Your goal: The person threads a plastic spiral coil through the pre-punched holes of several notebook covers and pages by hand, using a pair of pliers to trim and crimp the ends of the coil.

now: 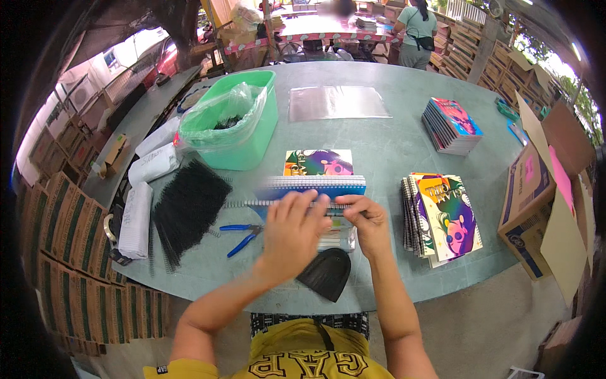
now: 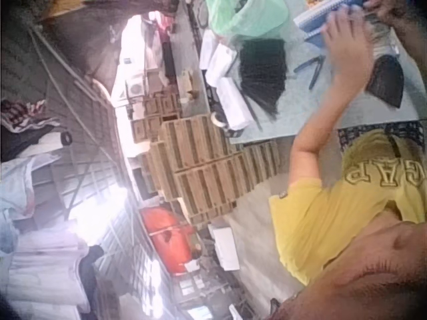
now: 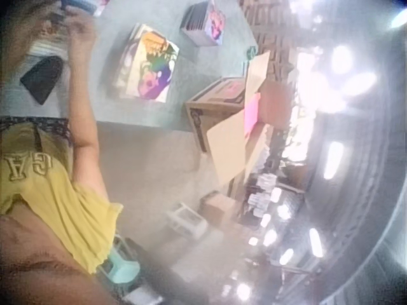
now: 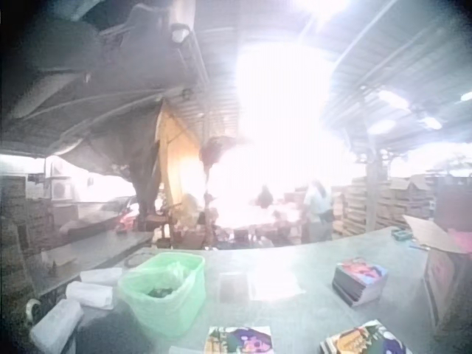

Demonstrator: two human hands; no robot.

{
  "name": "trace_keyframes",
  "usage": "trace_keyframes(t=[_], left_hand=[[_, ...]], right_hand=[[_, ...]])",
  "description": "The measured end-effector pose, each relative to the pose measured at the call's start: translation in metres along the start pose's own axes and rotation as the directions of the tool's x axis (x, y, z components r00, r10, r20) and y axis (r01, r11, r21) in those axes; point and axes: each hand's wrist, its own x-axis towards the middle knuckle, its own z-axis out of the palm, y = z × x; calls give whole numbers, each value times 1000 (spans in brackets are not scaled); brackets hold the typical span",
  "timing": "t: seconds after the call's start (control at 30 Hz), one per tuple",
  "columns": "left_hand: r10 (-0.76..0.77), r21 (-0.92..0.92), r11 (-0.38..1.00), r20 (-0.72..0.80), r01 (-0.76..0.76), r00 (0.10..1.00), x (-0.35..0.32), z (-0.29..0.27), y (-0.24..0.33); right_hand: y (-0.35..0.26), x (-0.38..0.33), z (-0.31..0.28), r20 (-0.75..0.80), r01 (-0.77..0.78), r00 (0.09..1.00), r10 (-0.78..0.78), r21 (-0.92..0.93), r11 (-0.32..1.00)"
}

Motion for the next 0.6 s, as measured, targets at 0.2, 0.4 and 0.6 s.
trace_keyframes(t=[0.2,0.4,0.6], left_hand=[[-76,-249,958,260,143,963,11,0,-34],[-40,-233,957,486,174,873,15,5,-34],[69,-428,903,220,33,973,24,22,-18]], right_hand=[[-3,1,-1,-65,-149,988,138,-226,963],[-1,-4,3,-11,58,998,-61,-203,978],[-8,-7,0,-118,-132,989,88,-454,881]])
